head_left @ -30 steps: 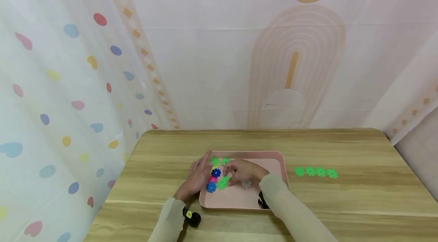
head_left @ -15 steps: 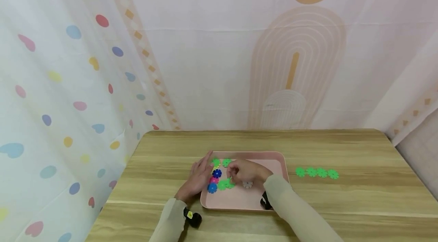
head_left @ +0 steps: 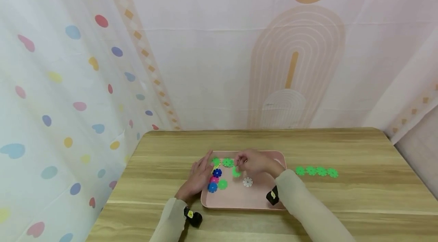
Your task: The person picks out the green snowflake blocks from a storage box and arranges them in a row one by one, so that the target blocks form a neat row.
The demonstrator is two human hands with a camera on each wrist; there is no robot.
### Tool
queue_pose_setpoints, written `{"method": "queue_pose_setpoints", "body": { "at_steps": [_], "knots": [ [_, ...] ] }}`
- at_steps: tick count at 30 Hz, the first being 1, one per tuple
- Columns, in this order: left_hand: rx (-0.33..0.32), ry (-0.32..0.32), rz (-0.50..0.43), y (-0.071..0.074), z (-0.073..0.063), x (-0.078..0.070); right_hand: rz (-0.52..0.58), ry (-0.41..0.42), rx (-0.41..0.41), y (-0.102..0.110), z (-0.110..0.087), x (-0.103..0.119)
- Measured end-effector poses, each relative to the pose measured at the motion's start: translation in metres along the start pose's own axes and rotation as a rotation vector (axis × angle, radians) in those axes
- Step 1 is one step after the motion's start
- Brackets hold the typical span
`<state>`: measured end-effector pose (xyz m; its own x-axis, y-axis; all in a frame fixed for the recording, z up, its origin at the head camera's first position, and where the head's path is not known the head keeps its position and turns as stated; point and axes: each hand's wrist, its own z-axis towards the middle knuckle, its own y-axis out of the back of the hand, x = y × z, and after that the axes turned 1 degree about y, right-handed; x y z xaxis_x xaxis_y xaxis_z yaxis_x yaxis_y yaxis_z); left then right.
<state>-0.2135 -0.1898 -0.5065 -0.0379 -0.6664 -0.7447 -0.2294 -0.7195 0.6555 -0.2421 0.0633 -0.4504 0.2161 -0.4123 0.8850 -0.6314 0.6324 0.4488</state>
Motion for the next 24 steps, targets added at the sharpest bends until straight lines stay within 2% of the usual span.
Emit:
{"method": "queue_pose_setpoints", "body": {
  "at_steps": [4, 8, 19, 24],
  "knots": [
    [0.0, -0.005, -0.004, -0.001, 0.0, 0.0, -0.02, 0.048, -0.03, 0.015, -0.012, 0.002],
    [-0.003, -0.001, -0.004, -0.001, 0.0, 0.0, -0.059, 0.061, -0.077, 0.026, -0.023, 0.0],
    [0.004, 0.003, -0.006, -0.003, -0.002, 0.0, -0.119, 0.005, -0.168, 0.057, -0.06, -0.008],
    [0.002, 0.003, -0.013, -0.003, -0.001, 0.002, -0.113, -0.023, -0.22, 0.073, -0.077, -0.012]
  ]
}}
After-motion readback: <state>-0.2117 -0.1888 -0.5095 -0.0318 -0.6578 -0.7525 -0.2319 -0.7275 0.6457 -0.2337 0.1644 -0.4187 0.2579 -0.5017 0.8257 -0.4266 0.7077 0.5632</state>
